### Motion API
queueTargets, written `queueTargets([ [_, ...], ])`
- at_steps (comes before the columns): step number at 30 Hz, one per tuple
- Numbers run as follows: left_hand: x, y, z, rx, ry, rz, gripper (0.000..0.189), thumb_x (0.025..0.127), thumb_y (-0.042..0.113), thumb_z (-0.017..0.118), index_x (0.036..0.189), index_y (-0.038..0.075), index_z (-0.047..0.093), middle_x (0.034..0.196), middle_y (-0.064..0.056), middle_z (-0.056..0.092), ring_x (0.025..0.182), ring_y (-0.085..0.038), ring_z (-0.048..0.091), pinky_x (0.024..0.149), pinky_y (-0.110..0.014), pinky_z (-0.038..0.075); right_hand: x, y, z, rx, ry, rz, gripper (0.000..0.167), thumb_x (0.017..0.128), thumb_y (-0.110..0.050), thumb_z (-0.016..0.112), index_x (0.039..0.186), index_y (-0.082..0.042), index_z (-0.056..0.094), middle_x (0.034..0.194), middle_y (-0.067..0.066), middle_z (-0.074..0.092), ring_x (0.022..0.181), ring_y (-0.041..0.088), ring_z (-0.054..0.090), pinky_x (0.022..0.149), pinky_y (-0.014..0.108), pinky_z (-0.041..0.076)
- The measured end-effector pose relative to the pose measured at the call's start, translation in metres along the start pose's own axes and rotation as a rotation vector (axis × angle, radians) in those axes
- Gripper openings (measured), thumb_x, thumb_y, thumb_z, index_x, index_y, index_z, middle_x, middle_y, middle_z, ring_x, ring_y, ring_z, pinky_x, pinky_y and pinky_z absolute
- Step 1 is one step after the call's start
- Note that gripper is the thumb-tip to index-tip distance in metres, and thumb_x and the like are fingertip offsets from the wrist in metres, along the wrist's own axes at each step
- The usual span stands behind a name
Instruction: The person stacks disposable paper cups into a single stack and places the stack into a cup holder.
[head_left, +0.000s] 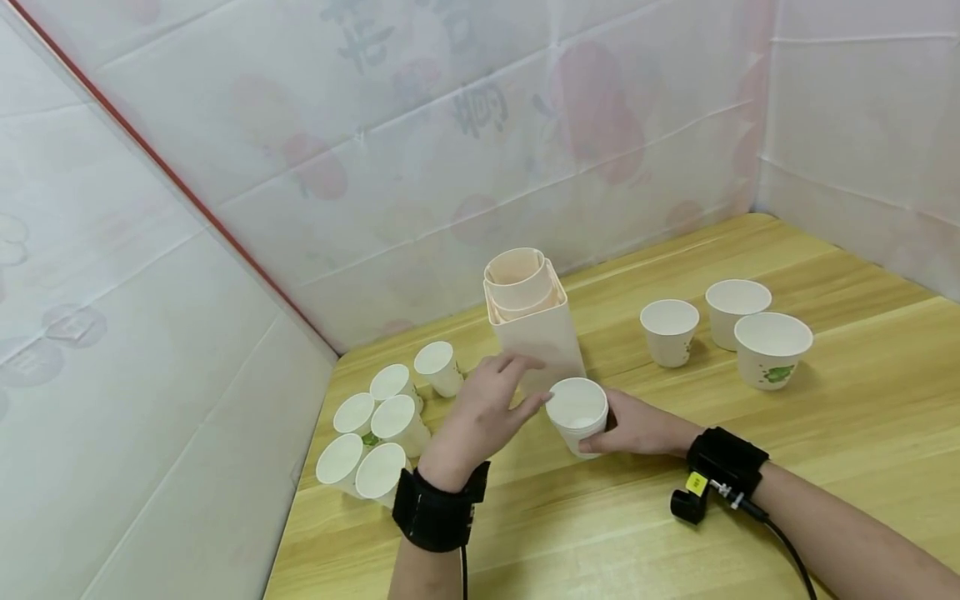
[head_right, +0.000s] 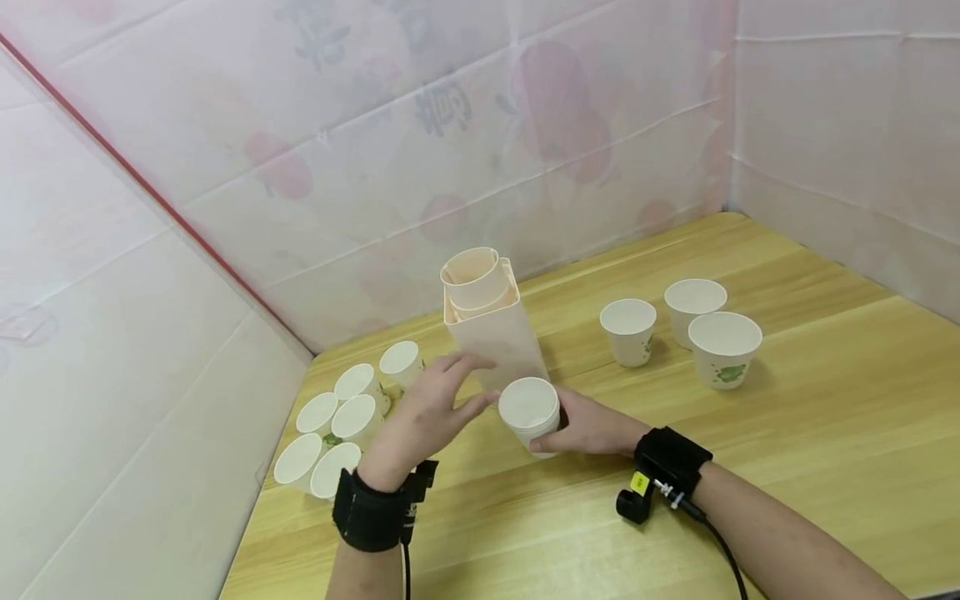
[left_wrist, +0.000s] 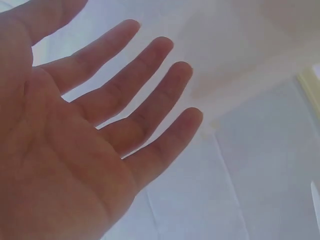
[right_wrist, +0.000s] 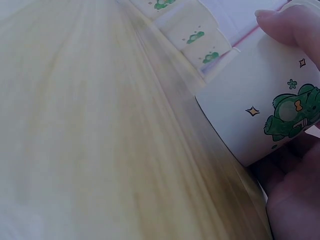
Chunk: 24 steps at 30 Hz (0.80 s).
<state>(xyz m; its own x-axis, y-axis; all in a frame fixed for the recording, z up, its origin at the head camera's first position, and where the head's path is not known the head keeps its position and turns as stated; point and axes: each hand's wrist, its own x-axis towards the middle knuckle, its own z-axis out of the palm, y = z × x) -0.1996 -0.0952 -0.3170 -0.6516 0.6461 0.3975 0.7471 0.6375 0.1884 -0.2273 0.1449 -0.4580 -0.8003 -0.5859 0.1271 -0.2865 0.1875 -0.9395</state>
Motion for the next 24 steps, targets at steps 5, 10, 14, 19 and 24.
queueTargets([
  [5, -0.004, -0.007, -0.007, 0.007, 0.052, -0.075, 0.033, 0.093, 0.025, 0.071, 0.12, 0.008, 0.064, 0.119, -0.011, 0.067, 0.113, -0.032, 0.063, 0.094, -0.041, 0.054, 0.001, -0.002, 0.001, -0.001, 0.01, 0.003, 0.068, 0.085, -0.022, 0.078, 0.141, -0.006, 0.042, 0.132, 0.01, 0.058, 0.117, 0.016, 0.056, 0.099, 0.021, 0.044],
  [10, -0.011, -0.019, -0.017, 0.015, 0.025, -0.205, 0.035, 0.095, 0.028, 0.068, 0.125, 0.01, 0.063, 0.124, -0.011, 0.064, 0.117, -0.03, 0.06, 0.095, -0.042, 0.053, 0.0, -0.005, 0.001, -0.005, 0.018, 0.018, 0.069, 0.085, -0.023, 0.078, 0.141, -0.007, 0.042, 0.132, 0.009, 0.058, 0.119, 0.016, 0.055, 0.099, 0.019, 0.042],
  [14, -0.023, -0.037, -0.027, 0.072, 0.024, -0.309, 0.038, 0.095, 0.029, 0.068, 0.126, 0.008, 0.063, 0.124, -0.014, 0.065, 0.112, -0.032, 0.061, 0.094, -0.045, 0.052, -0.001, -0.006, 0.001, -0.014, 0.026, 0.041, 0.071, 0.085, -0.024, 0.079, 0.142, -0.006, 0.041, 0.133, 0.01, 0.057, 0.121, 0.022, 0.053, 0.099, 0.018, 0.042],
  [19, -0.037, -0.057, -0.037, 0.159, -0.051, -0.479, 0.045, 0.093, 0.031, 0.069, 0.129, 0.005, 0.061, 0.124, -0.021, 0.063, 0.111, -0.043, 0.058, 0.094, -0.053, 0.049, -0.001, -0.006, 0.001, -0.007, 0.023, 0.047, 0.071, 0.084, -0.024, 0.079, 0.142, -0.005, 0.041, 0.133, 0.011, 0.057, 0.122, 0.027, 0.052, 0.098, 0.018, 0.043],
  [24, -0.046, -0.073, -0.043, 0.188, -0.137, -0.63, 0.048, 0.093, 0.031, 0.069, 0.132, 0.003, 0.058, 0.13, -0.025, 0.057, 0.116, -0.049, 0.054, 0.093, -0.058, 0.048, 0.0, -0.005, 0.001, 0.0, 0.02, 0.046, 0.072, 0.084, -0.024, 0.079, 0.142, -0.005, 0.04, 0.134, 0.011, 0.056, 0.122, 0.027, 0.051, 0.098, 0.019, 0.043],
])
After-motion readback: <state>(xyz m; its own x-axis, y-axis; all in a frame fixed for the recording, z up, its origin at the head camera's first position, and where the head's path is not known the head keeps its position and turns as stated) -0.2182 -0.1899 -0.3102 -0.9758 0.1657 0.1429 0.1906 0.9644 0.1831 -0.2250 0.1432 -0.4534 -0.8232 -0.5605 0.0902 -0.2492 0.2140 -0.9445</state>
